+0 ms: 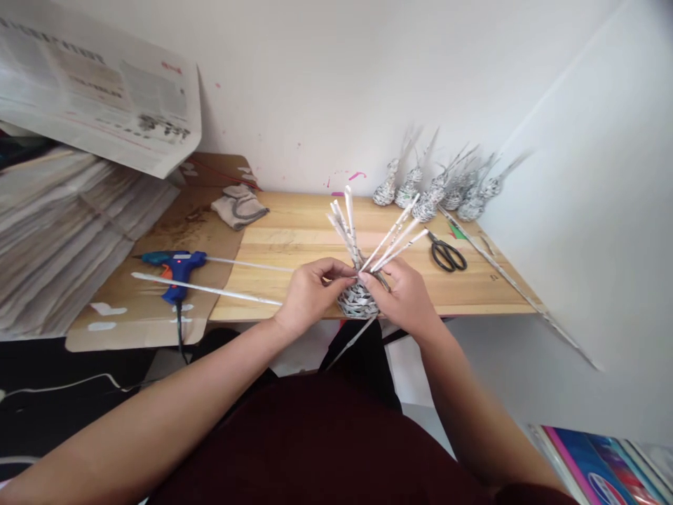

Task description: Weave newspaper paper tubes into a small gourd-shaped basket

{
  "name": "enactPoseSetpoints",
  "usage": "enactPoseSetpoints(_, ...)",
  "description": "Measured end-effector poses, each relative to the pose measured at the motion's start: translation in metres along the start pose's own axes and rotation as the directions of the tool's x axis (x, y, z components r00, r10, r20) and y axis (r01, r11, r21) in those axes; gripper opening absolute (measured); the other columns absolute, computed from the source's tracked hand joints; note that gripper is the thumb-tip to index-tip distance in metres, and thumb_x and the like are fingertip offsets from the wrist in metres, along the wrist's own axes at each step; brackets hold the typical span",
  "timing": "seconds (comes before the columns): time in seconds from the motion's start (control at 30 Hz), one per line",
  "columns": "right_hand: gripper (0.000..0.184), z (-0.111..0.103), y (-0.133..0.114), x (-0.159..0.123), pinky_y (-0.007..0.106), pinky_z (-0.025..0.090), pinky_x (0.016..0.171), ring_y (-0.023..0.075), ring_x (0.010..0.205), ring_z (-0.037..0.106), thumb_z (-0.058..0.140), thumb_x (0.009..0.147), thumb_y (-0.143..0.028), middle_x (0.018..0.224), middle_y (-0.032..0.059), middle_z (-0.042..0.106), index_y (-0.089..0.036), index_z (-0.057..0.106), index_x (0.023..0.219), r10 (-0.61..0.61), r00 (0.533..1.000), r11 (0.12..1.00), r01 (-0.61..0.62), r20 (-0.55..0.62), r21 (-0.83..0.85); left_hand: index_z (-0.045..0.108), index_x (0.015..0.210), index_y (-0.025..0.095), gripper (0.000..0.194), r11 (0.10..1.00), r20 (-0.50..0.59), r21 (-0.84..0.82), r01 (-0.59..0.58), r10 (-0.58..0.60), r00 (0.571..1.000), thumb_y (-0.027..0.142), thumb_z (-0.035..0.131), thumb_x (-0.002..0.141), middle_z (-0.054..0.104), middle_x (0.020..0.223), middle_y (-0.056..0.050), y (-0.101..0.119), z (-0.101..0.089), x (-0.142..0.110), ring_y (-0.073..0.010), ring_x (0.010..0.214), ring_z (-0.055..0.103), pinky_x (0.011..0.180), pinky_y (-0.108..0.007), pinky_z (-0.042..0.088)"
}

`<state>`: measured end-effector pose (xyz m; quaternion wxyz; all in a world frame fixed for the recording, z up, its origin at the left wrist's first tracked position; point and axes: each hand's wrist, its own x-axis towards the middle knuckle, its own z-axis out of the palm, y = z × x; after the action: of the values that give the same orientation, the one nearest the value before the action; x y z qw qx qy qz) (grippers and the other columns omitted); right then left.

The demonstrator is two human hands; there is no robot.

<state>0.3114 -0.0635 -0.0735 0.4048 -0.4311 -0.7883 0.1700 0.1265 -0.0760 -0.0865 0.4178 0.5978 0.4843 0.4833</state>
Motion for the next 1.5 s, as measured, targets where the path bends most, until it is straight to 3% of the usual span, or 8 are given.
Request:
enactPoseSetpoints(0.13, 0.011, -0.001, -0.005, -0.012, 0.042, 0.051, 0.087, 0.0256, 0.092, 0.067, 0.067, 0.089, -0.033, 0.093, 0.0054, 0.073, -0.022, 0.069, 0.088, 0.032, 0.997, 0.997, -0.036, -0.069, -0.069, 0.077, 0.089, 0.017, 0.012, 0.998, -0.007, 0.039, -0.047, 0.047, 0.999, 0.024, 0.071, 0.081, 0.078, 0.091, -0.006, 0.003, 0.007, -0.01, -0.0185, 0.084, 0.071, 0.079, -0.03, 0.058)
enactPoseSetpoints(0.3, 0.006, -0.006, -0.005, -0.015, 0.046, 0.048, 0.09, 0.0293, 0.098, 0.064, 0.065, 0.089, -0.027, 0.095, 0.0075, 0.073, -0.023, 0.069, 0.088, -0.039, 0.998, 0.984, 0.048, 0.053, -0.174, 0.071, 0.095, 0.015, 0.016, 0.997, 0.032, -0.073, -0.027, 0.029, 0.999, 0.024, 0.072, 0.081, 0.076, 0.093, -0.007, -0.001, 0.009, -0.014, -0.0177, 0.085, 0.071, 0.083, -0.031, 0.059)
enactPoseSetpoints(0.53, 0.002, 0.001, -0.01, -0.016, 0.046, 0.048, 0.091, 0.0278, 0.098, 0.064, 0.067, 0.085, -0.023, 0.095, 0.0083, 0.071, -0.022, 0.066, 0.083, 0.02, 0.999, 0.993, -0.024, -0.036, -0.114, 0.065, 0.105, 0.018, 0.022, 0.993, 0.039, -0.108, -0.05, 0.054, 0.998, 0.02, 0.07, 0.083, 0.074, 0.095, -0.006, -0.008, 0.009, -0.016, -0.0172, 0.091, 0.072, 0.083, -0.029, 0.059)
enactPoseSetpoints(0.77, 0.011, 0.007, -0.01, -0.018, 0.042, 0.048, 0.09, 0.0266, 0.096, 0.064, 0.058, 0.091, -0.023, 0.094, 0.0071, 0.072, -0.022, 0.068, 0.089, -0.017, 0.994, 0.987, -0.002, -0.112, -0.164, 0.072, 0.108, 0.018, 0.022, 0.988, 0.045, -0.11, -0.111, 0.116, 0.992, 0.019, 0.066, 0.087, 0.077, 0.1, -0.006, -0.004, 0.012, -0.017, -0.0161, 0.089, 0.072, 0.081, -0.028, 0.059)
enactPoseSetpoints(0.87, 0.012, 0.008, -0.008, -0.018, 0.042, 0.048, 0.09, 0.0264, 0.098, 0.065, 0.057, 0.09, -0.022, 0.098, 0.0073, 0.073, -0.022, 0.069, 0.093, -0.029, 0.993, 0.992, 0.014, -0.115, -0.127, 0.075, 0.108, 0.021, 0.021, 0.98, 0.021, -0.027, -0.195, 0.196, 0.98, 0.02, 0.063, 0.091, 0.077, 0.106, -0.005, -0.001, 0.01, -0.011, -0.0158, 0.091, 0.071, 0.085, -0.03, 0.058)
enactPoseSetpoints(1.13, 0.013, 0.004, -0.008, -0.015, 0.041, 0.05, 0.088, 0.0256, 0.093, 0.066, 0.058, 0.089, -0.024, 0.093, 0.0077, 0.071, -0.022, 0.07, 0.093, -0.009, 1.0, 0.995, 0.008, -0.018, -0.095, 0.07, 0.086, 0.018, 0.008, 0.896, 0.061, 0.251, -0.366, 0.363, 0.93, 0.012, 0.064, 0.087, 0.071, 0.084, -0.002, 0.016, 0.009, 0.012, -0.0149, 0.08, 0.064, 0.079, -0.029, 0.051)
enactPoseSetpoints(1.3, 0.015, 0.001, -0.007, -0.014, 0.039, 0.05, 0.091, 0.0247, 0.099, 0.067, 0.059, 0.089, -0.023, 0.101, 0.008, 0.072, -0.022, 0.07, 0.099, 0.025, 1.0, 1.0, -0.025, 0.003, -0.015, 0.06, 0.083, 0.018, 0.011, 0.886, 0.119, 0.291, -0.361, 0.341, 0.932, 0.013, 0.054, 0.09, 0.064, 0.077, 0.001, 0.019, 0.01, 0.013, -0.0137, 0.073, 0.059, 0.071, -0.026, 0.046)
enactPoseSetpoints(1.5, 0.009, 0.001, -0.008, -0.01, 0.041, 0.051, 0.088, 0.0271, 0.095, 0.065, 0.059, 0.085, -0.022, 0.092, 0.0078, 0.07, -0.022, 0.067, 0.087, 0.055, 0.998, 0.993, -0.05, 0.037, -0.11, 0.058, 0.086, 0.019, 0.012, 0.859, 0.172, 0.344, -0.379, 0.339, 0.925, 0.014, 0.05, 0.092, 0.065, 0.081, 0.0, 0.021, 0.01, 0.013, -0.0139, 0.074, 0.059, 0.071, -0.026, 0.045)
